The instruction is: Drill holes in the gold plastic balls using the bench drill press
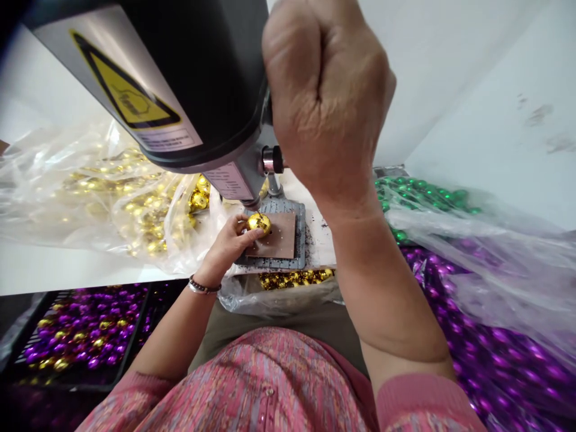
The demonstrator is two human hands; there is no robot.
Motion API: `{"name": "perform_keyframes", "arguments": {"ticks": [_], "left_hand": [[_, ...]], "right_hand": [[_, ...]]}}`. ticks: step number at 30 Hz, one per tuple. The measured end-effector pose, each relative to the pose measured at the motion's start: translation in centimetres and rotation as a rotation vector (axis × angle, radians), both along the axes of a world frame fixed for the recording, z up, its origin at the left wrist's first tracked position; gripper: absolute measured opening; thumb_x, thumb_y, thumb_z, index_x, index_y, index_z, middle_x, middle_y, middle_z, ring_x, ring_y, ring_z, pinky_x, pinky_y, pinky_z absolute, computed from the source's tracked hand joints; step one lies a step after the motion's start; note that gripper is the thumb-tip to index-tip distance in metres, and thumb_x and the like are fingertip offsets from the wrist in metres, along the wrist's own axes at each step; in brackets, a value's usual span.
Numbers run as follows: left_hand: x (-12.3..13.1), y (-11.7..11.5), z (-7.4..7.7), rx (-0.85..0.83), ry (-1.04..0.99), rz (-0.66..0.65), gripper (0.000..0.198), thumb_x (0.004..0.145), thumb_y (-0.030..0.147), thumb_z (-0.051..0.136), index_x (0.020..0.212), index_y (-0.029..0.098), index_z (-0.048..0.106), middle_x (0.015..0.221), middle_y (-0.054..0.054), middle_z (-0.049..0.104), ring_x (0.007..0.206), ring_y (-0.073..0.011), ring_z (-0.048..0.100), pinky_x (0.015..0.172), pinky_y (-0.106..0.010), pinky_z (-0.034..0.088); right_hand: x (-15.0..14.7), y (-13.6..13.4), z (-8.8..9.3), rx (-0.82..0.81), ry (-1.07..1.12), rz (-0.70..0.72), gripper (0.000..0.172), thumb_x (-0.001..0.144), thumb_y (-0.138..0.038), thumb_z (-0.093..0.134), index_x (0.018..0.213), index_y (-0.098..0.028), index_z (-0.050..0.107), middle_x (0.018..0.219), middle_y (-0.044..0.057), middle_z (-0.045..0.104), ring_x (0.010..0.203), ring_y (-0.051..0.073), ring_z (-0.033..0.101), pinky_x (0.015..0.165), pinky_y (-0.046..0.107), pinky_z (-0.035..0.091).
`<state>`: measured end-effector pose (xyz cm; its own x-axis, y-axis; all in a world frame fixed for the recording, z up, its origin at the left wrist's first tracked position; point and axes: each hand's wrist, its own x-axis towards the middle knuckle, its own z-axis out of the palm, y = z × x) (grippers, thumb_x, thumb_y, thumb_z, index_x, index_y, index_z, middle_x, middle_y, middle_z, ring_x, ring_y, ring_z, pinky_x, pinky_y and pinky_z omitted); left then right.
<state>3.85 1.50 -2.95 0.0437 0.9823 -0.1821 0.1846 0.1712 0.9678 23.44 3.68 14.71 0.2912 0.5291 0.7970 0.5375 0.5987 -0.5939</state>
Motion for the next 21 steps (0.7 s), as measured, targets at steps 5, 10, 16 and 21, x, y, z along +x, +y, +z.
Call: {"name": "perform_keyframes", "arguments": {"ticks": [5, 10, 16, 21], "left_hand": [[0.1, 0.0, -0.3, 0.095, 0.115, -0.020, 0.049, 0.070, 0.034, 0.083, 0.110, 0.017, 0.061, 0.099, -0.006, 0.070, 0.082, -0.0143, 0.064, 0.072, -0.025, 0.052], [0.8, -0.3, 0.4, 0.161, 0.326, -0.125, 0.055, 0.076, 0.032, 0.077, 0.128, 0.019, 0.062, 0.107, -0.005, 0.072, 0.086, -0.0163, 0.066, 0.082, -0.029, 0.052], [1.3, -0.5, 0.7, 0.223, 0.465, -0.191, 0.061, 0.076, 0.028, 0.077, 0.134, 0.018, 0.062, 0.100, -0.004, 0.074, 0.093, -0.0190, 0.067, 0.087, -0.029, 0.052], [1.1, -0.4, 0.1, 0.237, 0.418, -0.191, 0.055, 0.076, 0.034, 0.078, 0.129, 0.022, 0.066, 0.105, -0.004, 0.074, 0.093, -0.0201, 0.067, 0.087, -0.030, 0.052]], "right_hand": [[0.3, 2.2, 1.1, -0.160, 0.061, -0.057, 0.025, 0.095, -0.024, 0.042, 0.070, -0.023, 0.039, 0.066, -0.008, 0.038, 0.062, 0.002, 0.046, 0.072, 0.022, 0.033], [0.5, 2.2, 1.1, -0.174, 0.035, -0.035, 0.025, 0.096, -0.025, 0.041, 0.072, -0.023, 0.040, 0.068, -0.008, 0.039, 0.063, 0.002, 0.044, 0.074, 0.022, 0.033], [1.0, 1.5, 0.4, -0.102, -0.034, 0.060, 0.023, 0.097, -0.031, 0.040, 0.076, -0.022, 0.038, 0.073, -0.005, 0.040, 0.068, 0.003, 0.044, 0.074, 0.021, 0.035], [1.0, -2.8, -1.1, 0.042, -0.142, 0.088, 0.025, 0.097, -0.030, 0.042, 0.074, -0.020, 0.041, 0.067, -0.005, 0.038, 0.064, 0.003, 0.040, 0.069, 0.020, 0.036]]}}
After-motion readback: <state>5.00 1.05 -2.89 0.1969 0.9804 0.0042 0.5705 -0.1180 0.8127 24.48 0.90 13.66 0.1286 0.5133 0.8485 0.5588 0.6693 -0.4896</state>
